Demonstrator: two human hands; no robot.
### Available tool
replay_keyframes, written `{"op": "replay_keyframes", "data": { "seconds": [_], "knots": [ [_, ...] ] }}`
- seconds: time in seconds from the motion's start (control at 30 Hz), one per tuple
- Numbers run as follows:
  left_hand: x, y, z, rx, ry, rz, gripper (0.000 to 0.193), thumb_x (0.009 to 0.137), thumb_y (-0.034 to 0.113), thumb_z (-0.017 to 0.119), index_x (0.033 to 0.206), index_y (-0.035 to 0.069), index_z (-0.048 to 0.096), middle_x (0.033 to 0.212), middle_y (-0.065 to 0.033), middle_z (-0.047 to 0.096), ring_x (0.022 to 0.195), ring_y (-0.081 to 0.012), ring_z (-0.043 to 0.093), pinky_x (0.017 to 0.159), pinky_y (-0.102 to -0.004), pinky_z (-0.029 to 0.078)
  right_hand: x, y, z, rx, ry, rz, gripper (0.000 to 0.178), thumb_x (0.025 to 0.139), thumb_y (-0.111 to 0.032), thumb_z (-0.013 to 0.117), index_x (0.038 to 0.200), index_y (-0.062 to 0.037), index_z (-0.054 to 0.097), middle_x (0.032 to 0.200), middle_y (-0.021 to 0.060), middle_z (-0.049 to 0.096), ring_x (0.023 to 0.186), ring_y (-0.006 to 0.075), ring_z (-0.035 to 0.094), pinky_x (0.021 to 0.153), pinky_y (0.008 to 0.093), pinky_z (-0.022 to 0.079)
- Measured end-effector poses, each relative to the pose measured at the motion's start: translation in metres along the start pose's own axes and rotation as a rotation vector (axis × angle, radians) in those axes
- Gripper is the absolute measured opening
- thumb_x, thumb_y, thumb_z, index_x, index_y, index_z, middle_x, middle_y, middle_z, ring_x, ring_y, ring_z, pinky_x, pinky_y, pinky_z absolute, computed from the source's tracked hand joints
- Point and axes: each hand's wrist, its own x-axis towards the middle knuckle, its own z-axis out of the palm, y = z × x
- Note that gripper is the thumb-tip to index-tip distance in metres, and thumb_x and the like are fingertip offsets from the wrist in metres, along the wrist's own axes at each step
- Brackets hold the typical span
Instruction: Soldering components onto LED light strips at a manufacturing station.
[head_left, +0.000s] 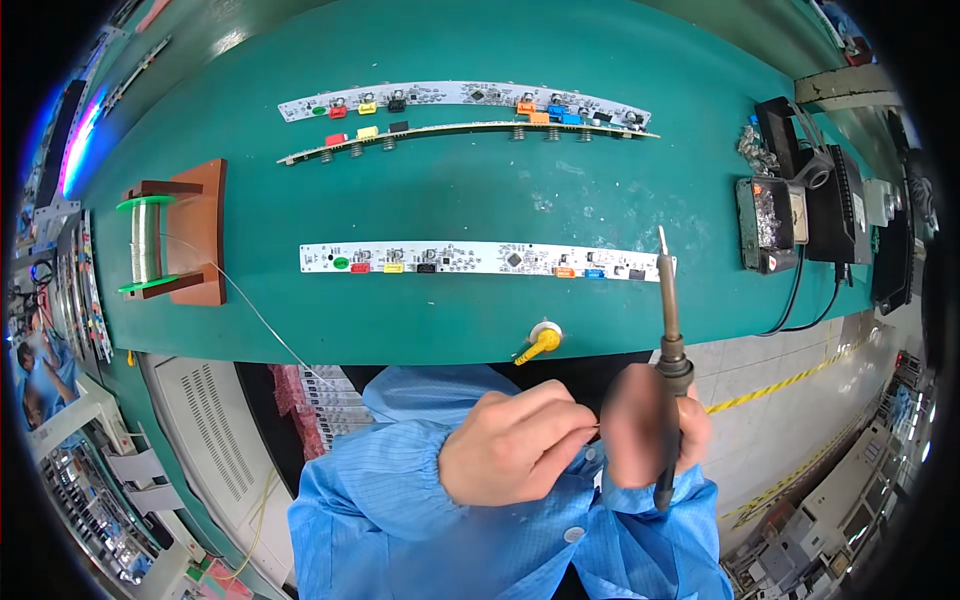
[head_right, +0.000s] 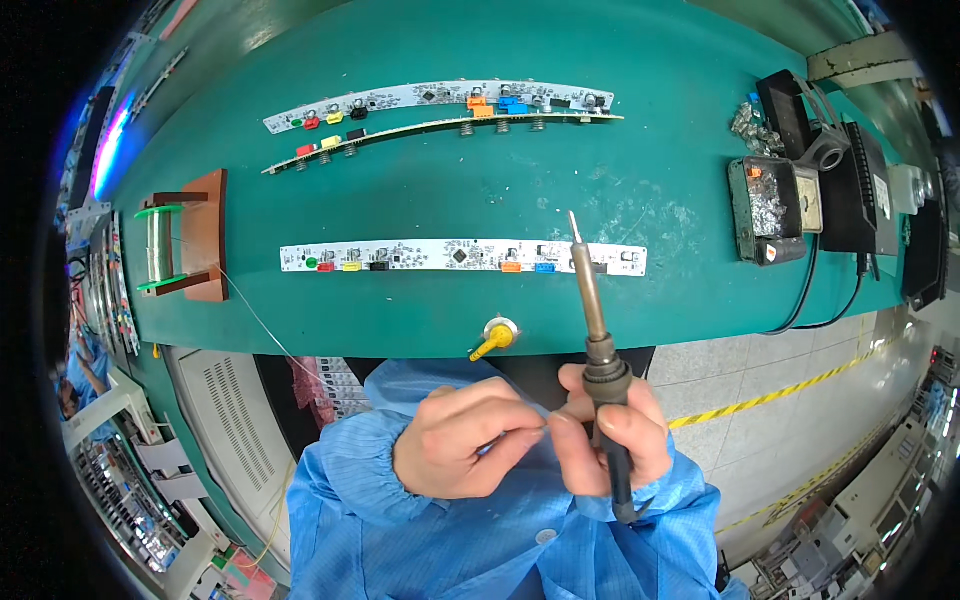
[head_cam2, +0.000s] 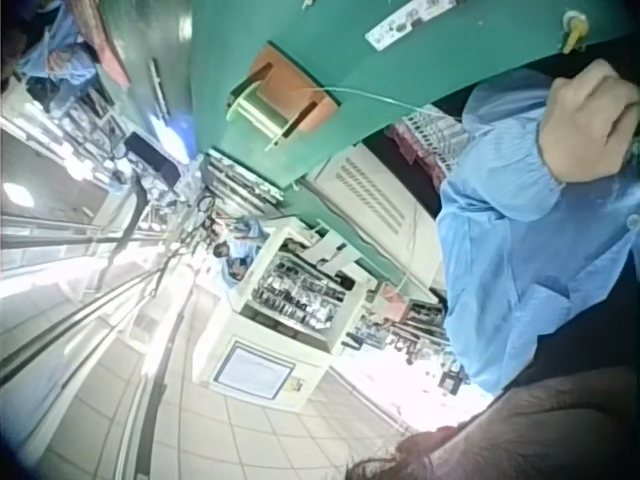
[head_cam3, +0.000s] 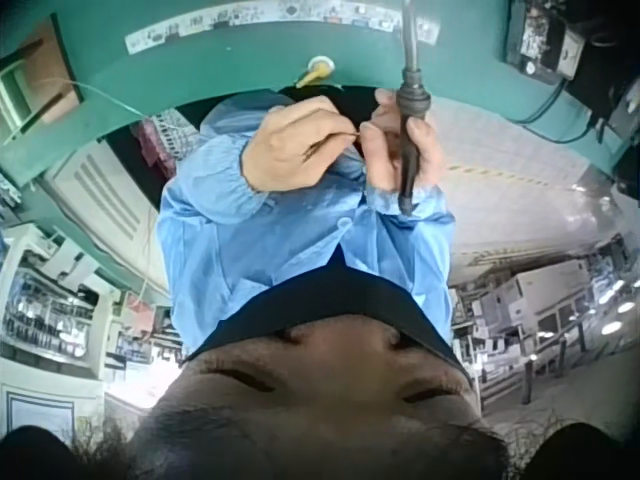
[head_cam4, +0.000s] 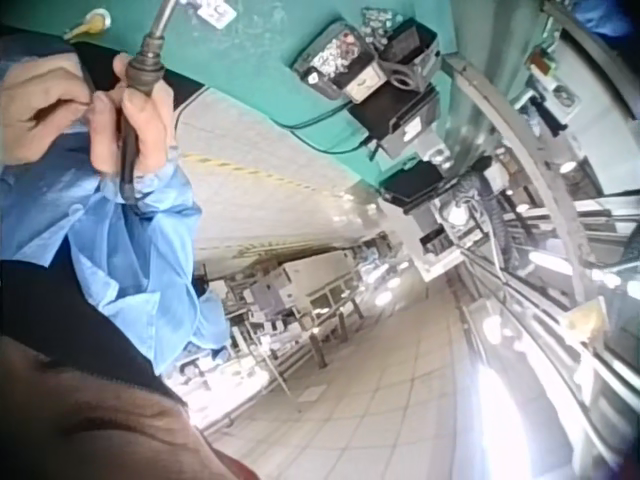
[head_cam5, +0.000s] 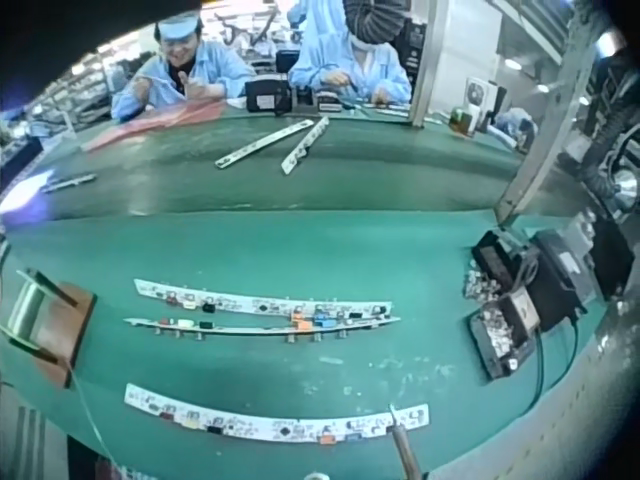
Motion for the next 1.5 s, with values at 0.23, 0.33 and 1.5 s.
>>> {"op": "replay_keyframes", "data": {
  "seconds": [0.23, 0.33, 1.5],
  "knots": [
    [0.02, 0.003, -0.027, 0.407, 0.223, 0.197, 0.015, 0.058, 0.0, 0.071, 0.066, 0.003, 0.06, 0.077, -0.0075, 0.06, 0.062, -0.0219, 0.055, 0.051, -0.0301, 0.043, 0.06, 0.028, -0.014, -0.334, 0.11, -0.162, 0.063, 0.074, 0.005, 0.064, 0.131, -0.0038, 0.037, 0.123, 0.0236, 0.052, 0.105, 0.0291, 0.055, 0.094, 0.0412, 0.041],
    [0.042, -0.009, -0.038, 0.674, 0.295, 0.307, 0.019, 0.059, 0.002, 0.071, 0.075, 0.002, 0.062, 0.092, -0.0097, 0.061, 0.075, -0.0288, 0.056, 0.065, -0.0364, 0.046, 0.079, 0.039, -0.014, -0.412, -0.052, -0.162, 0.063, 0.066, 0.009, 0.069, 0.124, -0.0002, 0.045, 0.119, 0.0228, 0.054, 0.109, 0.0305, 0.055, 0.094, 0.0376, 0.042],
    [0.066, 0.02, -0.011, 1.119, 0.217, 0.608, 0.041, 0.048, 0.0, 0.064, 0.089, -0.001, 0.065, 0.08, -0.0095, 0.056, 0.059, -0.0197, 0.056, 0.048, -0.0298, 0.046, 0.08, 0.008, -0.01, -0.354, 0.19, -0.212, 0.062, 0.063, 0.006, 0.065, 0.121, -0.0022, 0.047, 0.112, 0.0184, 0.06, 0.104, 0.0338, 0.057, 0.099, 0.0509, 0.033]
  ]
}}
